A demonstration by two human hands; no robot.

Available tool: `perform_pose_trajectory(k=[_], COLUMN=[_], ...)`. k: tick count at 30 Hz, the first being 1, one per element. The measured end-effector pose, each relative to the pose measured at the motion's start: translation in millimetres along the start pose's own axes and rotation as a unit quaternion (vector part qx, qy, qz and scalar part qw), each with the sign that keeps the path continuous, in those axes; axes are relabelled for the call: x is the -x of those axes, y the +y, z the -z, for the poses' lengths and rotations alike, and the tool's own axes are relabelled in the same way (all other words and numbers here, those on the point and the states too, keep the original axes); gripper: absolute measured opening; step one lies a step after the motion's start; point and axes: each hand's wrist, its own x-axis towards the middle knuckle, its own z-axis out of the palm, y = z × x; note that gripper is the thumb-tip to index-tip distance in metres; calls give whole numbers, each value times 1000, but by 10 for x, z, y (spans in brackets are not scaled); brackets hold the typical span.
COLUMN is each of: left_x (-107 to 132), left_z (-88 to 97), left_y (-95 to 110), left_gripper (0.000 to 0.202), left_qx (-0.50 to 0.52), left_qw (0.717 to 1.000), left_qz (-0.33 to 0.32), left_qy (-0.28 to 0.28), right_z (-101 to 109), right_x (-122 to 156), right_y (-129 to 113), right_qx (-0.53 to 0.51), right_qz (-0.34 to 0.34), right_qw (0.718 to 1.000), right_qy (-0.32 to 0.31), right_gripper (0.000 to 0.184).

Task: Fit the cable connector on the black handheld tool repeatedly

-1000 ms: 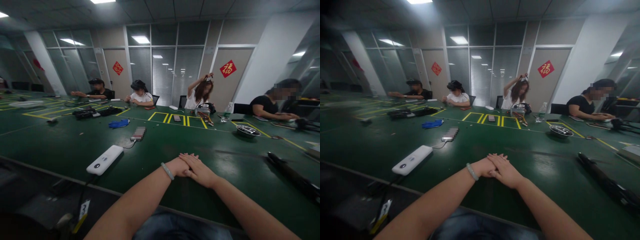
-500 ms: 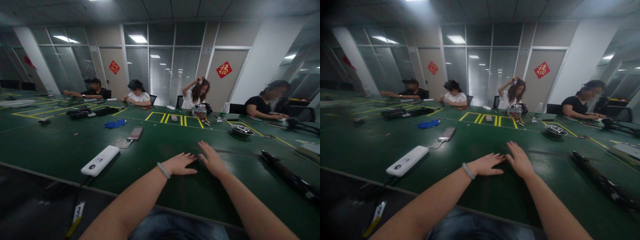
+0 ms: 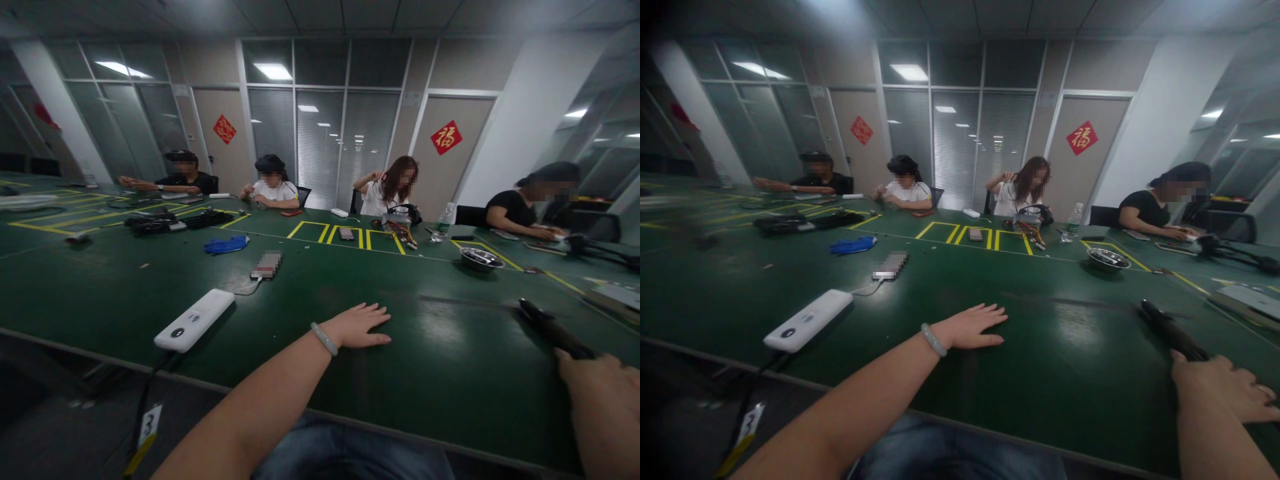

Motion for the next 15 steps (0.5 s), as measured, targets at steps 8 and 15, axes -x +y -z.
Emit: perform_pose_trajectory(k=[8, 15], left_x=[-4, 15], left_z=[-25, 37], left_y=[-26, 16], left_gripper=[70, 67], left_qx=[16, 10], left_qw=[1000, 998], left_qz=[5, 15], left_qy=[9, 60], right_z=[-143, -42], right_x=[-13, 211], right_y=[202, -459], right_qx=[38, 74], right_qz=[-274, -93], right_qw=[960, 986], right_qy=[-34, -114], right_gripper=[102, 82])
